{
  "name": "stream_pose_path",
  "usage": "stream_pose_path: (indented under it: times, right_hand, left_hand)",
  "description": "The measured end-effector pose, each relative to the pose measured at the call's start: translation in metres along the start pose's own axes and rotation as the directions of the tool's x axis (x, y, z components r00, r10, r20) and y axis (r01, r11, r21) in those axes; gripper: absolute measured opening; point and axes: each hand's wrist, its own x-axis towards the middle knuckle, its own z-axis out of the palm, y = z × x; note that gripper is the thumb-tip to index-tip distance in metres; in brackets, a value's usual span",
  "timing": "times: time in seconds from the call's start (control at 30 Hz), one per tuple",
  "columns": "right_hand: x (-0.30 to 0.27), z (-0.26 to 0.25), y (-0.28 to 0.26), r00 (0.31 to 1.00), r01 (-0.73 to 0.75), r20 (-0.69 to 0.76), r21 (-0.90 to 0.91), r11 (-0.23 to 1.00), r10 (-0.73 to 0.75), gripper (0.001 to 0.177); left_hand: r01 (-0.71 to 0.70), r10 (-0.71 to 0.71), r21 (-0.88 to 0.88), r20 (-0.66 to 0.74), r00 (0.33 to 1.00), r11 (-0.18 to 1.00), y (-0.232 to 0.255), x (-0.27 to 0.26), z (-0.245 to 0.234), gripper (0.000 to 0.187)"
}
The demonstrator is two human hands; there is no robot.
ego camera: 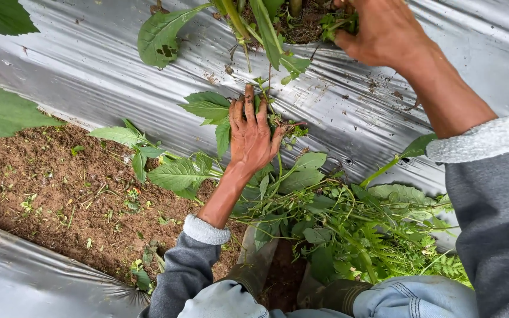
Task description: The person walks along a garden row covered with plastic mulch, carrying a bundle of weeds and a sickle. They stop to remove more weeds from the soil between the plastic sheets, using the sickle to cut them and their hands to pull them out. The person gathers the removed weeds into a pile.
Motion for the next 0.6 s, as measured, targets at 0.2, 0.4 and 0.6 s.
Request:
stream_pose_path:
  times: [0.2, 0.4, 0.6]
  right_hand:
    - [0.014, 0.07, 0.033, 0.964, -0.002, -0.251, -0.326, 0.945, -0.085, 0.026]
    - [-0.011, 0.035, 0.016, 0.96, 0.164, -0.266, 0.305, 0.938, -0.082, 0.027]
    - [-0.092, -0.008, -0.036, 0.992, 0.016, 0.119, 0.218, 0.976, -0.043, 0.028]
  left_hand:
    - [0.01, -0.01, -0.007, 0.002, 1.0, 1.0, 0.0, -0.003, 0.002, 0.075]
    - [0.055, -0.049, -0.102, 0.059, 0.997, 0.993, 0.009, 0.0, -0.018, 0.069]
    - [0.049, 0.006, -0.344, 0.157, 0.988, 0.938, 0.057, -0.032, -0.036, 0.059]
